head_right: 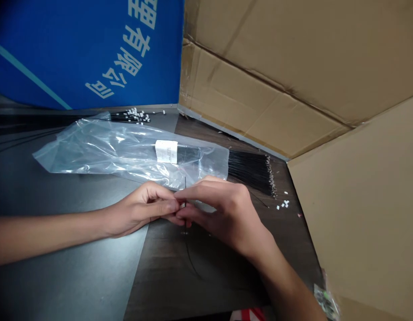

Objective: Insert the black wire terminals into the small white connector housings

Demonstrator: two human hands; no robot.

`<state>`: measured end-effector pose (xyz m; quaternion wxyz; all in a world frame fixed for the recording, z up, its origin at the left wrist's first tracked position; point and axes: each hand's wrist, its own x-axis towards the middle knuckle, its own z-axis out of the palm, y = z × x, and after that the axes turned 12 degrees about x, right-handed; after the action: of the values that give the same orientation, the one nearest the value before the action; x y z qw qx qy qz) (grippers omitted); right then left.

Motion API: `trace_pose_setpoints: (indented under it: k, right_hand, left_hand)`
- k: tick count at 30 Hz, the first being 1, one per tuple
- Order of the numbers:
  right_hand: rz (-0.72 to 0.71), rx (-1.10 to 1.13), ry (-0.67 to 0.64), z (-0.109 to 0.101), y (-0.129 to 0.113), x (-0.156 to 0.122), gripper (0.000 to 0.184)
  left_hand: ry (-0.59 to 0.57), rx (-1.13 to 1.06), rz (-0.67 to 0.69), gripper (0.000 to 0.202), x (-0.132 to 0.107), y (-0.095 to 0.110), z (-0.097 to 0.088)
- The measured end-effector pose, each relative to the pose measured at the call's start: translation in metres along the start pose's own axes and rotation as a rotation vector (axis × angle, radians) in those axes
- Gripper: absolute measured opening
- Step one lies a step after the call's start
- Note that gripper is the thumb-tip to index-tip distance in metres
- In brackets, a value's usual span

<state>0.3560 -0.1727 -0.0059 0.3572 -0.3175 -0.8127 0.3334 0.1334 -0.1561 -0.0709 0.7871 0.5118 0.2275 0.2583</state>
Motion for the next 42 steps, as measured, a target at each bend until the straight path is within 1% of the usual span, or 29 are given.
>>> trace_pose_setpoints:
  k: [3,7,9,11,14,16,18,19,21,24,26,28,31,34,38,40,42]
  right_hand:
    - [0.008,-0.009,-0.022,0.003,0.001,-0.001,0.014]
    - [0.056,0.04,0.022,0.005,0.001,-0.003,0.019]
    - [0.113,0.109,0.081,0.008,0.0,-0.005,0.02]
    - [0.17,0.175,0.174,0.011,-0.001,-0.006,0.021]
    - [0.232,0.28,0.311,0.016,-0.003,-0.006,0.019]
    - [0.291,0.346,0.382,0.019,-0.004,-0.004,0.024]
    - [0.381,0.405,0.41,0.02,-0.005,-0.003,0.033]
    - [0.429,0.428,0.403,0.02,-0.004,-0.003,0.035]
    - [0.496,0.446,0.345,0.019,-0.004,-0.004,0.03]
    - [0.487,0.334,0.294,0.016,-0.003,-0.007,0.018]
    - [0.465,0.221,0.273,0.015,-0.004,-0.009,0.013]
    - [0.468,0.157,0.223,0.015,-0.005,-0.01,0.01]
    - [0.504,0.177,0.175,0.017,-0.007,-0.011,0.012]
    - [0.555,0.225,0.148,0.019,-0.007,-0.01,0.016]
    - [0.656,0.299,0.017,0.016,-0.008,-0.01,0.032]
    - [0.721,0.253,-0.05,0.01,-0.011,-0.011,0.028]
    - [0.768,0.113,-0.086,0.002,-0.017,-0.011,0.02]
  left_hand:
    - [-0.001,0.063,0.006,0.019,0.001,0.0,-0.001]
    - [0.028,0.067,0.008,0.018,0.003,0.0,-0.001]
    - [0.07,0.052,0.003,0.015,0.004,0.0,0.001]
    - [0.122,0.026,0.009,0.014,0.004,-0.001,0.002]
    - [0.147,-0.052,0.057,0.016,0.004,-0.004,0.003]
    - [0.145,-0.067,0.097,0.02,0.004,-0.006,0.002]
    - [0.174,-0.018,0.123,0.023,0.004,-0.006,0.001]
    - [0.202,0.019,0.13,0.023,0.003,-0.006,0.001]
    - [0.273,0.085,0.14,0.023,0.003,-0.005,0.001]
    - [0.351,0.146,0.16,0.019,0.002,-0.003,0.002]
    - [0.384,0.178,0.171,0.015,0.001,-0.002,0.004]
    - [0.42,0.215,0.18,0.013,0.001,-0.001,0.006]
    - [0.45,0.279,0.2,0.007,0.001,-0.001,0.007]
    - [0.456,0.352,0.233,0.002,0.002,0.0,0.008]
    - [0.552,0.467,0.227,0.009,0.001,0.004,0.009]
    - [0.604,0.514,0.209,0.012,0.0,0.007,0.009]
    - [0.626,0.537,0.197,0.015,-0.001,0.008,0.009]
